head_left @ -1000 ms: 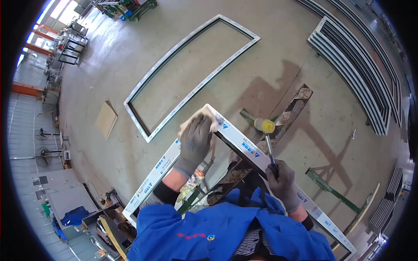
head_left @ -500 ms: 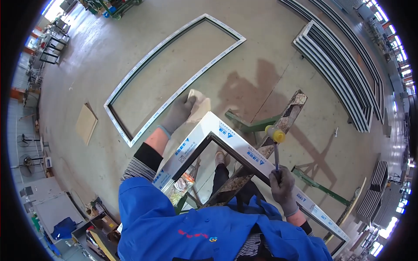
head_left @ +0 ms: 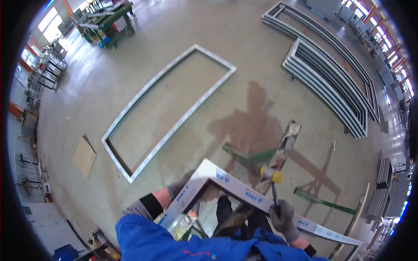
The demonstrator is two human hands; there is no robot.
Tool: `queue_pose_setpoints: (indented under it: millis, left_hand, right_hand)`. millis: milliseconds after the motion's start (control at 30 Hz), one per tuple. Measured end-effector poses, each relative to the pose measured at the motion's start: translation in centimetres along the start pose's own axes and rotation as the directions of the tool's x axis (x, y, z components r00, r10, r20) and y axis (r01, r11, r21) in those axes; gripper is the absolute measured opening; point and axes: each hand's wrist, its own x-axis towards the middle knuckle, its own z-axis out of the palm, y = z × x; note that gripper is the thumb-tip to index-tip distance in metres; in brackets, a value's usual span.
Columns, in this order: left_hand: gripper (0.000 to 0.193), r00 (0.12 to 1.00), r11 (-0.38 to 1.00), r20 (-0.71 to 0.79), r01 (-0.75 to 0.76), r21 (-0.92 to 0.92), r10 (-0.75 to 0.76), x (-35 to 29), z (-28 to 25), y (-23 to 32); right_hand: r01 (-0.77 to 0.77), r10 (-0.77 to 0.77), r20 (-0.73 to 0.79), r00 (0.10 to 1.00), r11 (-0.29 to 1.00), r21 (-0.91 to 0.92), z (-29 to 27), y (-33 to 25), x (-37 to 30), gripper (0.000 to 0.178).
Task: Assembling and processing components of window frames using a rubber mallet and an industrial fabrication machine.
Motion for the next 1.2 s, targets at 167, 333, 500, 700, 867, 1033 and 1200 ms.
queue_pose_setpoints:
  millis: [167,333,500,700,867,1033,1200]
  left_hand:
    - [0.032,0.977,0.999,-0.21,-0.017,0.036,0.024,1.1,11.0,7.5]
    - [0.033,0.997,0.909,0.08,-0.017,0.416,-0.018,2.7,4.6,3.0]
    - [0.036,0.989,0.994,0.122,0.067,0.082,-0.077,4.3,1.1,0.5]
    - [0.037,0.947,0.992,-0.319,-0.008,0.125,0.048,0.1,12.2,9.4]
    - [0.033,0.999,0.894,0.022,-0.04,0.447,0.034,-0.1,7.5,5.4]
    - [0.033,0.99,0.889,-0.049,-0.098,0.447,0.134,4.8,-2.4,-4.5]
    - [0.029,0.971,0.963,0.238,-0.072,0.261,0.009,1.4,8.9,4.9]
  right_hand:
    - [0.037,-0.035,-0.093,0.995,0.999,0.023,0.0,-0.4,0.1,0.014]
    - [0.069,-0.064,-0.111,0.992,0.997,0.04,-0.1,0.1,0.2,0.015]
    - [0.095,-0.09,-0.098,0.991,0.995,0.043,0.4,0.1,1.2,0.016]
    - [0.086,-0.08,-0.128,0.988,0.996,0.037,0.0,-0.1,1.1,0.017]
    - [0.075,-0.07,-0.119,0.99,0.997,0.035,-0.2,0.1,-0.5,0.019]
    - [0.105,-0.102,-0.07,0.992,0.994,0.034,0.4,0.9,-0.5,0.023]
    - [-0.004,0.004,-0.058,0.998,1.0,0.003,-0.1,0.2,-0.9,0.025]
